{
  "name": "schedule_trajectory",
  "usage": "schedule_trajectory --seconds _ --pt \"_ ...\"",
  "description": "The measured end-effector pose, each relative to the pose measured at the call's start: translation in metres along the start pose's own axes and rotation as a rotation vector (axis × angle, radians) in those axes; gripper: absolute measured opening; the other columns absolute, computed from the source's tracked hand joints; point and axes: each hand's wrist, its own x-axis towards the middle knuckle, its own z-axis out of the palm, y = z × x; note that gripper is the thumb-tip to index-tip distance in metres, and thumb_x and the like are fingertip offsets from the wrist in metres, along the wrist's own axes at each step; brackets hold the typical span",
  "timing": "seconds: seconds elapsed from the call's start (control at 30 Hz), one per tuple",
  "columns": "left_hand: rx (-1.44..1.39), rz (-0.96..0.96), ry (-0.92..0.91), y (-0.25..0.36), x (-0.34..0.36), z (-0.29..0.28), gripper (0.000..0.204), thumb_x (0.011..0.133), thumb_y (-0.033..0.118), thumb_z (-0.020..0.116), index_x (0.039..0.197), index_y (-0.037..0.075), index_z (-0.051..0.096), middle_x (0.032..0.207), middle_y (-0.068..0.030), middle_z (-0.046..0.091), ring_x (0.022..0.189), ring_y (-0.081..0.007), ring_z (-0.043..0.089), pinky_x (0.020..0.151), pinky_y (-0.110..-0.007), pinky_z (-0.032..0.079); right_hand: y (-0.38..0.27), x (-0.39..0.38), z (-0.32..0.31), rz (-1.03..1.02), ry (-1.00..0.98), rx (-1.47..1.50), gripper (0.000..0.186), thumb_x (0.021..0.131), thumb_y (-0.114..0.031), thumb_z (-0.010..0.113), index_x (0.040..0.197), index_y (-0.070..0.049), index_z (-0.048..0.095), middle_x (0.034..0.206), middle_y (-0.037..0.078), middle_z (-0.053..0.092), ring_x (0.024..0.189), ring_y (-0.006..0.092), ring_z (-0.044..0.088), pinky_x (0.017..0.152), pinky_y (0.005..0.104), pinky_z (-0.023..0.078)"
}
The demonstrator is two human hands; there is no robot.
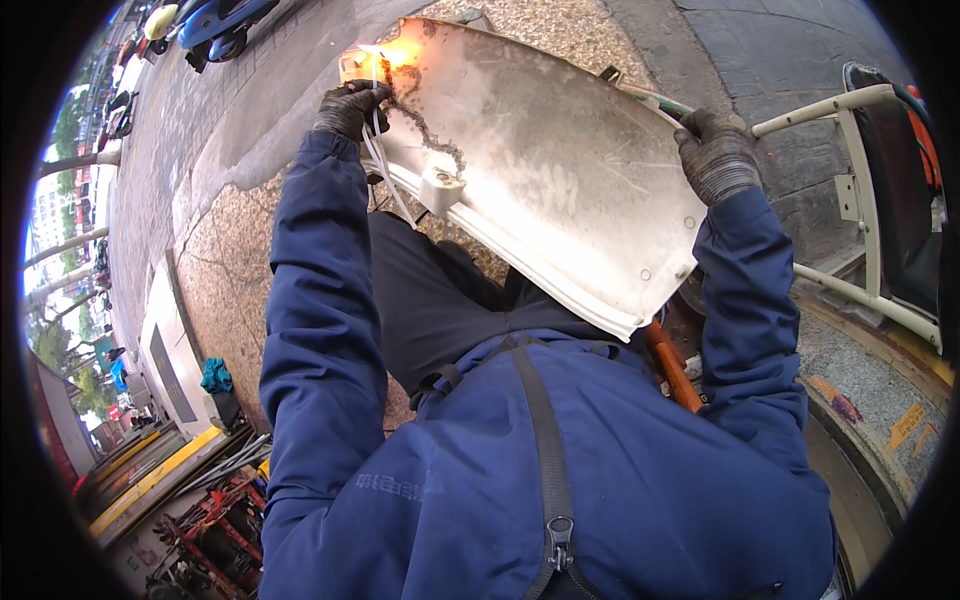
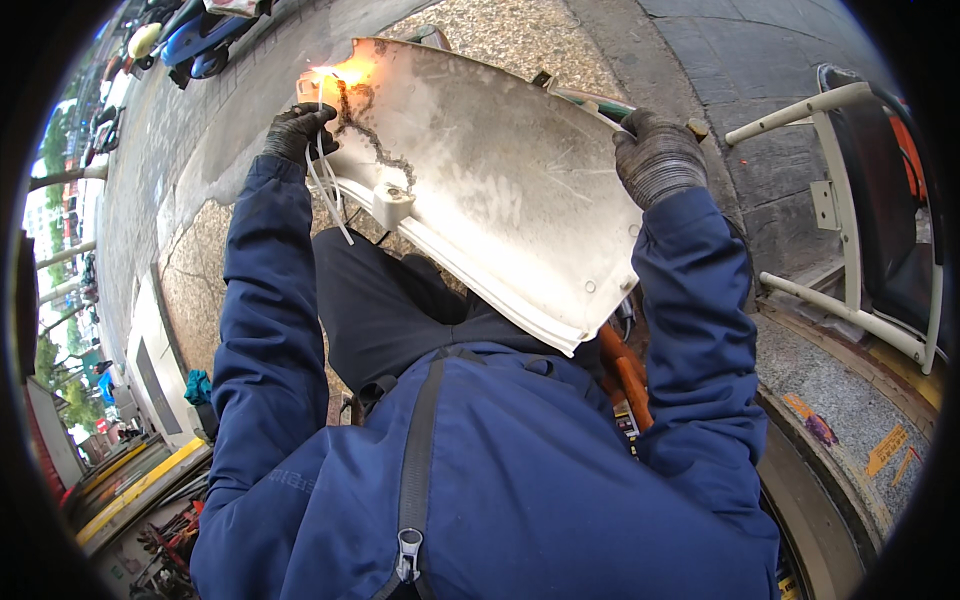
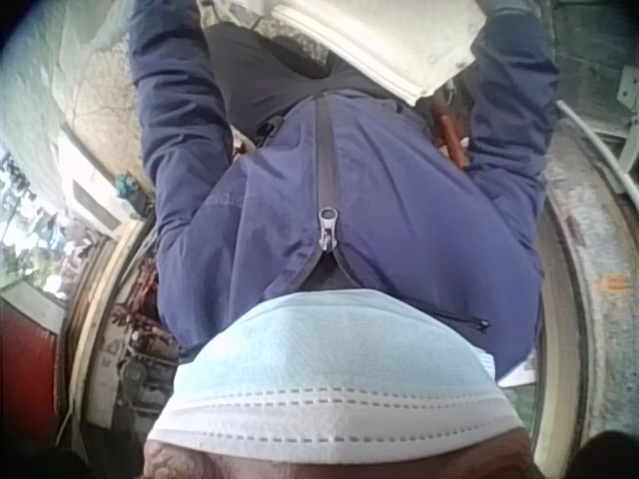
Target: The person sits on the ground and uses a handheld welding tool to melt a white plastic rod into a crack on a large plastic panel. They hold the panel with one hand and feed the rod along the crack with the other, then flip the panel to inspect the weld.
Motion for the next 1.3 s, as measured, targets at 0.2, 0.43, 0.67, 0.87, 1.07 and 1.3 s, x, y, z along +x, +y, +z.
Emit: schedule_trajectory --seconds 0.2,0.43,0.67,0.87,1.07,1.3 --pt "-0.035 -0.011 -0.007 -0.004 -0.007 0.007 0.022 0.075 0.011 0.073 0.092 0.001 0.064 0.062 -0.0072 0.058 0.051 -0.0185 0.058 0.052 -0.037 0.057 0.003 0.000 0.006 -0.012 0.079 0.070 0.023 0.081 -0.018 0.065 0.100 -0.005 0.066 0.089 0.019 0.066 0.085 0.0328 0.064 0.079 0.0402 0.051" --pt "-0.002 -0.008 -0.022 -0.008 -0.009 0.015 0.017 0.077 0.011 0.070 0.091 0.003 0.066 0.064 -0.0068 0.059 0.053 -0.0178 0.058 0.052 -0.036 0.057 0.004 0.000 0.005 -0.031 0.088 0.077 0.024 0.082 -0.020 0.064 0.100 -0.005 0.065 0.089 0.019 0.066 0.085 0.0333 0.064 0.079 0.0404 0.050" --pt "0.016 0.000 -0.016 -0.008 -0.011 0.019 0.018 0.078 0.010 0.069 0.093 0.001 0.066 0.065 -0.0078 0.060 0.054 -0.0189 0.059 0.053 -0.037 0.057 -0.001 0.000 -0.002 0.020 -0.024 0.040 0.029 0.086 -0.024 0.060 0.110 -0.007 0.063 0.101 0.018 0.065 0.094 0.0312 0.063 0.085 0.0393 0.048" --pt "0.013 -0.011 -0.028 -0.006 -0.014 0.022 0.017 0.078 0.009 0.069 0.092 0.001 0.066 0.064 -0.0083 0.060 0.053 -0.0190 0.059 0.053 -0.037 0.058 -0.001 0.000 -0.001 0.026 -0.016 0.047 0.028 0.086 -0.024 0.061 0.109 -0.008 0.063 0.100 0.018 0.065 0.093 0.0312 0.063 0.085 0.0392 0.049" --pt "0.015 -0.037 -0.042 -0.006 -0.012 0.022 0.017 0.078 0.010 0.069 0.092 0.001 0.066 0.062 -0.0081 0.059 0.052 -0.0189 0.059 0.052 -0.037 0.058 0.002 0.002 0.001 0.017 -0.015 0.056 0.028 0.086 -0.025 0.061 0.107 -0.008 0.064 0.099 0.018 0.065 0.092 0.0310 0.063 0.084 0.0391 0.049" --pt "0.002 -0.025 -0.031 -0.004 -0.014 0.024 0.018 0.078 0.010 0.070 0.092 0.000 0.066 0.062 -0.0084 0.059 0.051 -0.0191 0.058 0.052 -0.037 0.057 0.004 0.003 0.001 -0.001 -0.018 0.054 0.029 0.086 -0.025 0.061 0.108 -0.007 0.064 0.100 0.018 0.065 0.092 0.0314 0.063 0.084 0.0392 0.049"
